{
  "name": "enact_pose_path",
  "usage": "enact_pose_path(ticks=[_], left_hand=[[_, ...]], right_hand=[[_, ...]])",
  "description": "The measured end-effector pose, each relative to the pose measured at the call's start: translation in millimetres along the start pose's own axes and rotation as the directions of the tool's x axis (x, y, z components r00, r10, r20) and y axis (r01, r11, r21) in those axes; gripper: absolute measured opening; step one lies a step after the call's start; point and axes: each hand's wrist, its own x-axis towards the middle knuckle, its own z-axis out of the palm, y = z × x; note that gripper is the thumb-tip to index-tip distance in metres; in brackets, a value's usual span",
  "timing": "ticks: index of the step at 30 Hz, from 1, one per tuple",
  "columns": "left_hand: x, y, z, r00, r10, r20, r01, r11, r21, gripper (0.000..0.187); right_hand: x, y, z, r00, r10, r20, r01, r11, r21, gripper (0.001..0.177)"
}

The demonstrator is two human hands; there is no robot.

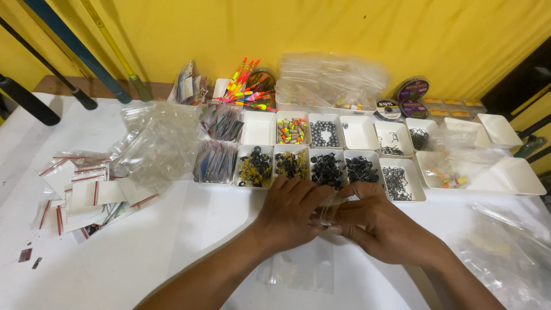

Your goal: Sorting small fishing tackle components into a plastic organizer tray and small plastic bags.

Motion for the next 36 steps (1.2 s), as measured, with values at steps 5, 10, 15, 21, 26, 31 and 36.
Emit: enact_pose_path(ticks=[5,10,15,21,26,31,36], left_hand=[[-7.3,-7.4,7.5,0.994,-0.088,0.069,0.089,0.996,-0.009,0.055],[-6.8,-5.7,6.2,0.996,-0.066,0.062,0.067,0.998,-0.014,0.051],[-9.6,-8.2,7.1,0.986,-0.128,0.106,0.134,0.99,-0.05,0.057],[-9.0,-9.1,6.9,0.977,-0.162,0.142,0.174,0.982,-0.074,0.046],[-10.2,-8.3,6.5,0.969,-0.165,0.182,0.177,0.983,-0.054,0.064],[-7.1,-10.1,6.1,0.974,-0.21,0.091,0.219,0.97,-0.104,0.056],[-4.1,-7.7,3.7,0.98,-0.195,0.027,0.196,0.977,-0.084,0.044]], right_hand=[[-3.8,6.0,0.8,0.998,0.055,0.03,-0.055,0.998,0.006,0.04],[-3.1,1.3,-0.5,0.995,0.09,0.042,-0.091,0.996,0.008,0.037],[1.9,-3.8,-3.7,0.998,0.055,0.018,-0.056,0.998,0.016,0.038],[-0.9,0.1,0.7,0.998,0.052,-0.021,-0.053,0.996,-0.073,0.037],[-9.7,10.6,4.1,0.995,0.066,-0.069,-0.067,0.998,-0.018,0.04],[-1.1,7.0,-26.1,0.971,0.137,-0.195,-0.113,0.985,0.128,0.029],[24.3,55.4,-43.2,0.814,0.465,-0.349,-0.546,0.817,-0.183,0.014]])
